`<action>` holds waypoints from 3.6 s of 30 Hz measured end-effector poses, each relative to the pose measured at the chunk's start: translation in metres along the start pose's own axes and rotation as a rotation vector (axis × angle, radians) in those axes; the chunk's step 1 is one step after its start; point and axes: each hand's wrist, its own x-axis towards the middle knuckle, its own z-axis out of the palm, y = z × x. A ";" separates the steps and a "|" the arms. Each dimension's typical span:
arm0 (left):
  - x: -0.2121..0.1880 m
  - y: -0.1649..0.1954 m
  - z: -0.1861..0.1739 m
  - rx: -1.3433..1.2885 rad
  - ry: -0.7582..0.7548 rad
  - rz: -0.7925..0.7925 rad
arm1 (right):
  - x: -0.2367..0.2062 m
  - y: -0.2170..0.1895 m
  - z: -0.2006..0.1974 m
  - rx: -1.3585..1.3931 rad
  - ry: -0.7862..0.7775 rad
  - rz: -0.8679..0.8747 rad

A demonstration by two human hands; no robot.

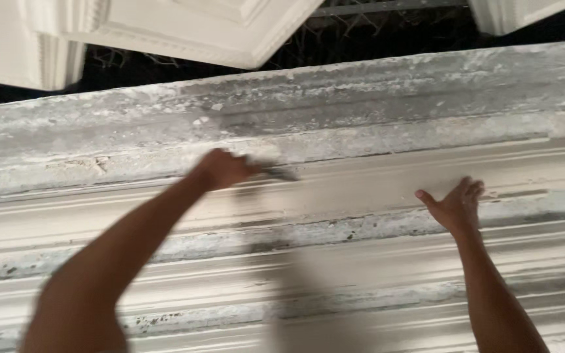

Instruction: The person uses a small putty-knife scraper to remove dried plaster residue from decorative plaster cornice moldings, running the blade along the grooves and flutes of each piece and repositioning the moldings on a plaster-dusted work table.

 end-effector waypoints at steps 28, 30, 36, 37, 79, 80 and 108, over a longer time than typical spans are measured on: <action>0.378 0.238 -0.268 0.040 -0.018 0.081 | 0.161 0.273 -0.164 -0.015 0.156 -0.430; 0.336 0.227 -0.258 0.003 -0.110 -0.001 | 0.210 0.341 -0.194 -0.152 0.057 -0.146; 0.374 0.247 -0.264 -0.167 -0.053 0.020 | 0.259 0.419 -0.177 -0.068 0.027 -0.081; 0.411 0.268 -0.274 -0.048 -0.010 0.056 | 0.257 0.418 -0.175 -0.060 0.026 -0.089; 0.576 0.374 -0.404 0.029 -0.039 0.113 | 0.266 0.405 -0.217 -0.136 -0.039 -0.116; 0.605 0.390 -0.416 0.073 0.039 0.147 | 0.268 0.405 -0.222 -0.148 -0.030 -0.142; 0.725 0.444 -0.456 0.007 0.310 0.200 | 0.394 0.609 -0.304 0.222 -0.034 0.026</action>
